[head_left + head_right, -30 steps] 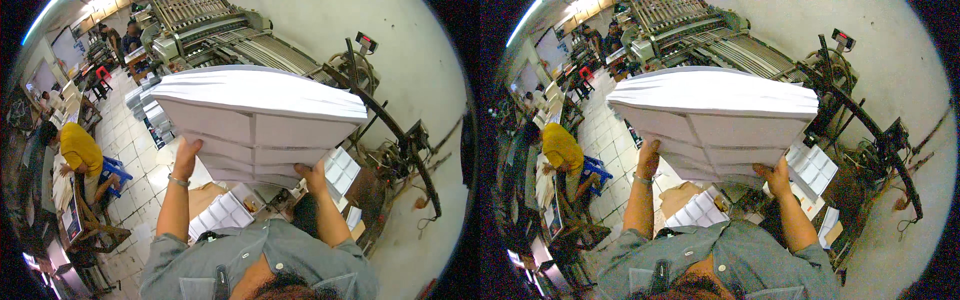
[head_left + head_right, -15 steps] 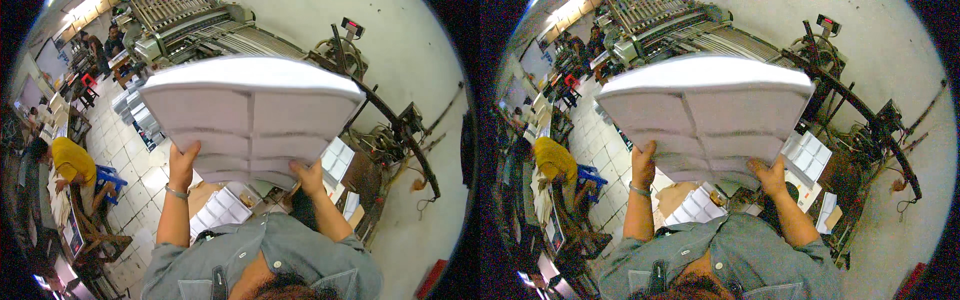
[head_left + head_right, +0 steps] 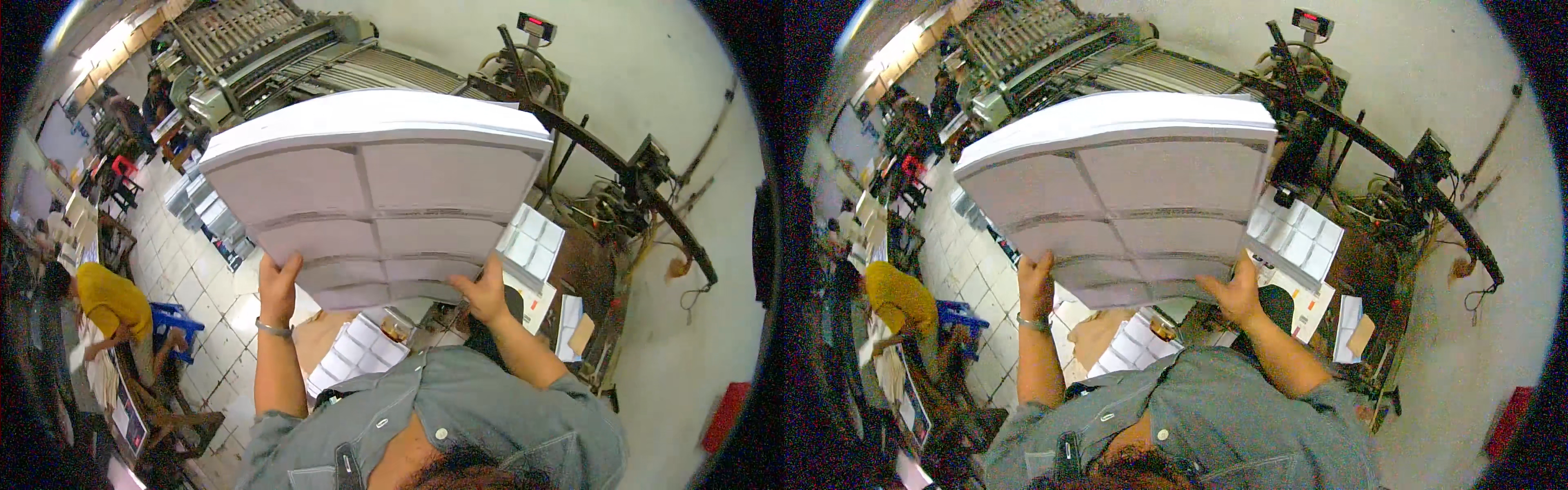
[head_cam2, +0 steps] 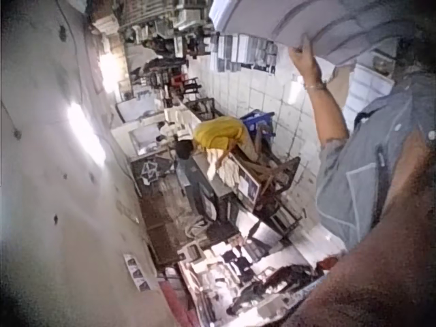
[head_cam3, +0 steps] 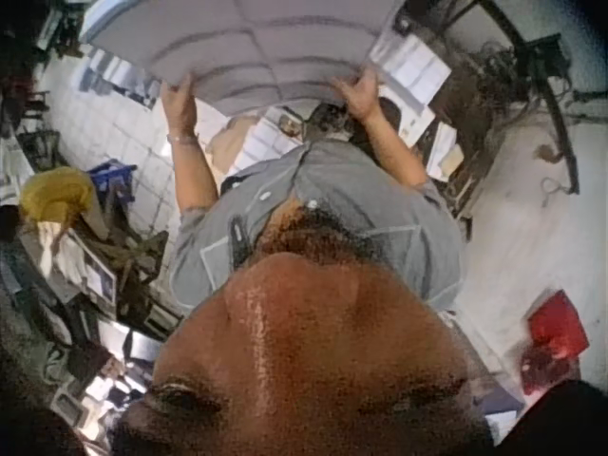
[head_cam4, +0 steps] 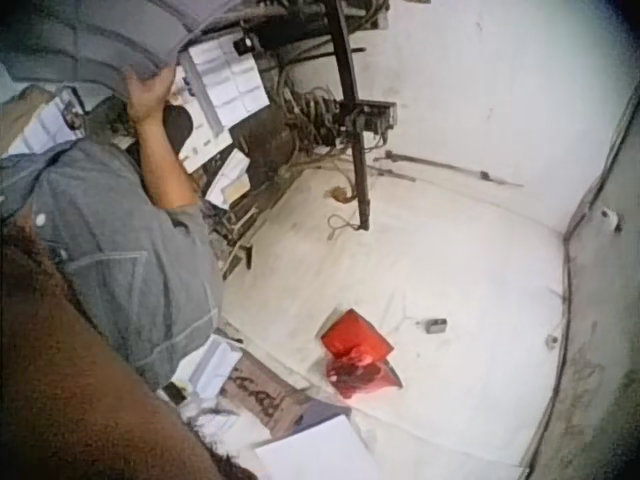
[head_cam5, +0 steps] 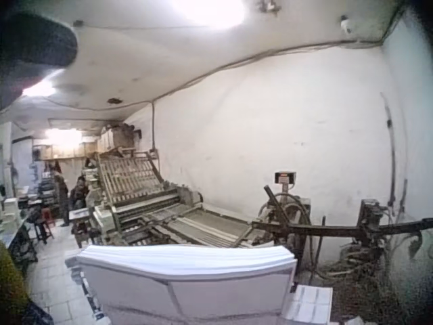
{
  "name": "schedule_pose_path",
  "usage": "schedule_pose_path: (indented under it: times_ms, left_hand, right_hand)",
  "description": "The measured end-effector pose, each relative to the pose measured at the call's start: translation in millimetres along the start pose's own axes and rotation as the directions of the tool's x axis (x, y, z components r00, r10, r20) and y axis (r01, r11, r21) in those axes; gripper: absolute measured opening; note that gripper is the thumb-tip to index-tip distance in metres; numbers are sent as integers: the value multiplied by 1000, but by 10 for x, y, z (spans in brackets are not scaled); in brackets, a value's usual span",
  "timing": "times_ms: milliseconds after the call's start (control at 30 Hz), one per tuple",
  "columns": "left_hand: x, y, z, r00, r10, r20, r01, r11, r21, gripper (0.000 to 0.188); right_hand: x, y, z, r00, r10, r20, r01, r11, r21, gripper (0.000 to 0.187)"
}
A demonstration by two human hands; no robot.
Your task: The person lifts a stack of printed paper sheets, fans them out to separate them, and places the stack onto the input tray of a printing press.
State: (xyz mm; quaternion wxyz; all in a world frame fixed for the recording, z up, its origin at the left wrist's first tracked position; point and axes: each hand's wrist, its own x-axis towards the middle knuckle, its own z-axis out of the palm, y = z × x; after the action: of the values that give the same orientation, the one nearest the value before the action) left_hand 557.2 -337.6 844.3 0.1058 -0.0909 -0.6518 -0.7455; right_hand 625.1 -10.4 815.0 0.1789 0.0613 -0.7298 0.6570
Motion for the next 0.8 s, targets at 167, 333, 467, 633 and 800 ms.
schedule_pose_path:
  times_ms: [167, 333, 467, 633, 800]
  left_hand:
    - [32, -2, -76, 1000, -12, -9, 12, 1000, 7, 41]
    - [-15, -43, -89, 999, -39, 25, 39, 999, -26, 45]
    - [-19, -9, 18, 999, 31, 11, -31, 997, -67, 42]
    - [49, 16, -30, 999, 38, -16, -39, 991, -125, 44]
    - [60, 60, 34, 995, 103, 18, -102, 993, -54, 48]
  right_hand:
    - [66, -3, 88, 997, 52, -51, -43, 985, 168, 52]
    - [32, -113, 90, 998, -23, -63, 28, 996, 83, 52]
    - [46, -107, 54, 999, 10, -49, -1, 987, 162, 56]
    - [92, -87, 44, 1000, -6, -17, 7, 1000, 23, 61]
    - [52, 87, 44, 1000, -23, -9, 24, 999, 22, 64]
